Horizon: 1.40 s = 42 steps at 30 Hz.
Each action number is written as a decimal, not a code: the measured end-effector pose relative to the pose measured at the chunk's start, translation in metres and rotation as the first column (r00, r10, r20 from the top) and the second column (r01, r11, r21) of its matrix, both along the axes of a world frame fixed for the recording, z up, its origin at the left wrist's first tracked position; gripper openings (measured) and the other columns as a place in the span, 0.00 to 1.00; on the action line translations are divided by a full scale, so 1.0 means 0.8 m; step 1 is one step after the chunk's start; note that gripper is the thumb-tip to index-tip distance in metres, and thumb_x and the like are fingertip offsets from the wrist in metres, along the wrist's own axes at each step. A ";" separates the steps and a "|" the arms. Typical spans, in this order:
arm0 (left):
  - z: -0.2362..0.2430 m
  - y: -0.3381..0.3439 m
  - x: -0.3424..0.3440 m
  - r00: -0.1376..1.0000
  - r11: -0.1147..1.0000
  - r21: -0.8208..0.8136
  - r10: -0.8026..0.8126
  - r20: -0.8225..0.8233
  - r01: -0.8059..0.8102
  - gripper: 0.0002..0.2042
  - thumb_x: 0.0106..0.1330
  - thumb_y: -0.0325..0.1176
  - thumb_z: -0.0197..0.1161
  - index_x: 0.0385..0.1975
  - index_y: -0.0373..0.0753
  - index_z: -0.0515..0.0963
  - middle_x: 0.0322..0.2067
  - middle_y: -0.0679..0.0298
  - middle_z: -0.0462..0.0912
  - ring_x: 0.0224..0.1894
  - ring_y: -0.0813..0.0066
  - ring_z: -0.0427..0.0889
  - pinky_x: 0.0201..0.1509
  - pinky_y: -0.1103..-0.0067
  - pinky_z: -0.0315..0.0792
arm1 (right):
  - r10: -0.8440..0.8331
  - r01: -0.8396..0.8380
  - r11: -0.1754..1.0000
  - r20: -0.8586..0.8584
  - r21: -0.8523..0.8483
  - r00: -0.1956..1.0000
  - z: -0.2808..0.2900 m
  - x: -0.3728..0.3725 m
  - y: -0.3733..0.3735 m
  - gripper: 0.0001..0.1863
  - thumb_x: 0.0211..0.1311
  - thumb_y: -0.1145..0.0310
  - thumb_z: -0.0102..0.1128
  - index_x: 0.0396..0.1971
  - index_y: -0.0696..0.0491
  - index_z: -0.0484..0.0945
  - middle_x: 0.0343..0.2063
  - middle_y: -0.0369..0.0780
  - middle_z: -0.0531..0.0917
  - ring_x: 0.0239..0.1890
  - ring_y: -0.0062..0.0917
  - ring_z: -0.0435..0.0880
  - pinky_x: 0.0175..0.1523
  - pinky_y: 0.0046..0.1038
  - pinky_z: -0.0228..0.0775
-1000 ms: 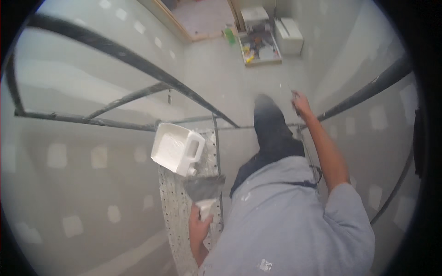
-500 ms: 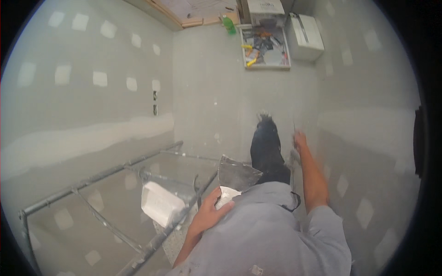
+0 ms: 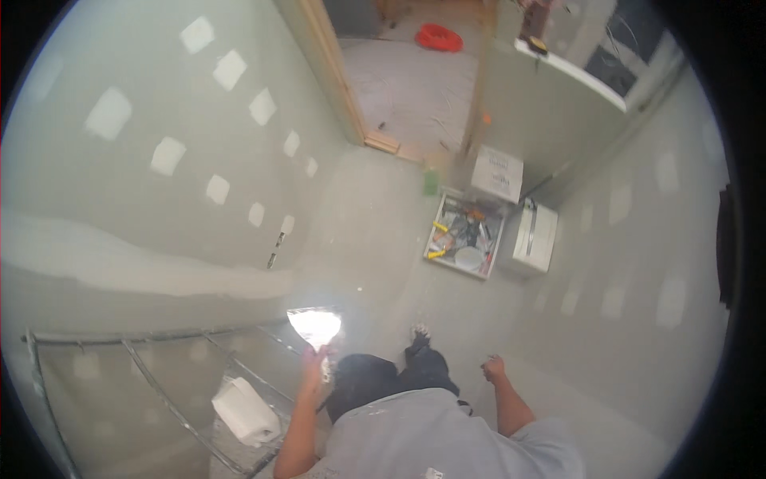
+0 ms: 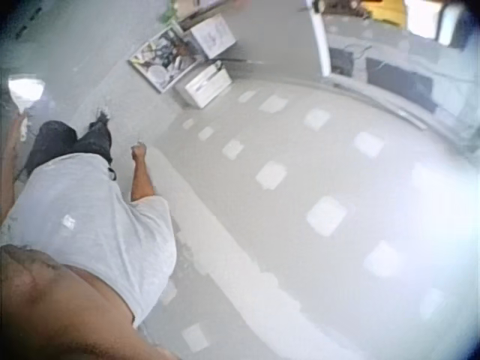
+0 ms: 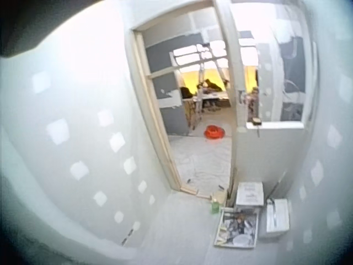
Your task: The person is applying plaster or drywall compound to wall seams and screw holes using putty knives and a hawk.
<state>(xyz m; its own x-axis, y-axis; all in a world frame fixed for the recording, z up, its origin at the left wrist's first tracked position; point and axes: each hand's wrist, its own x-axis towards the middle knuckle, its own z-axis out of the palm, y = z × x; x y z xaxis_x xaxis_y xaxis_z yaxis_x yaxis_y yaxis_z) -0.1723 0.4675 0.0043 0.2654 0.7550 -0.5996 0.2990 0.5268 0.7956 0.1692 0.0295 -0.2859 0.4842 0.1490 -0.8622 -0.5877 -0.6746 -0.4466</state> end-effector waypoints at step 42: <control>0.098 0.248 -0.012 0.364 0.310 0.304 0.921 0.140 -0.901 0.11 0.76 0.36 0.58 0.47 0.35 0.79 0.34 0.67 0.84 0.25 0.82 0.77 0.29 0.82 0.72 | 0.914 -0.604 -0.405 0.307 0.686 -0.265 0.439 -0.204 1.113 0.25 0.71 0.73 0.58 0.66 0.53 0.66 0.47 0.38 0.80 0.27 0.16 0.74 0.26 0.19 0.67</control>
<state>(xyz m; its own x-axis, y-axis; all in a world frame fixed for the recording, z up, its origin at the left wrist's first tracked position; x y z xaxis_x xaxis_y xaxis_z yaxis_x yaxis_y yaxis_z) -0.1821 0.6659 0.0830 -0.7252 0.6206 -0.2984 -0.1776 0.2501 0.9518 0.0059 0.9203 0.0652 -0.8663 0.3852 -0.3180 0.2276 -0.2622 -0.9378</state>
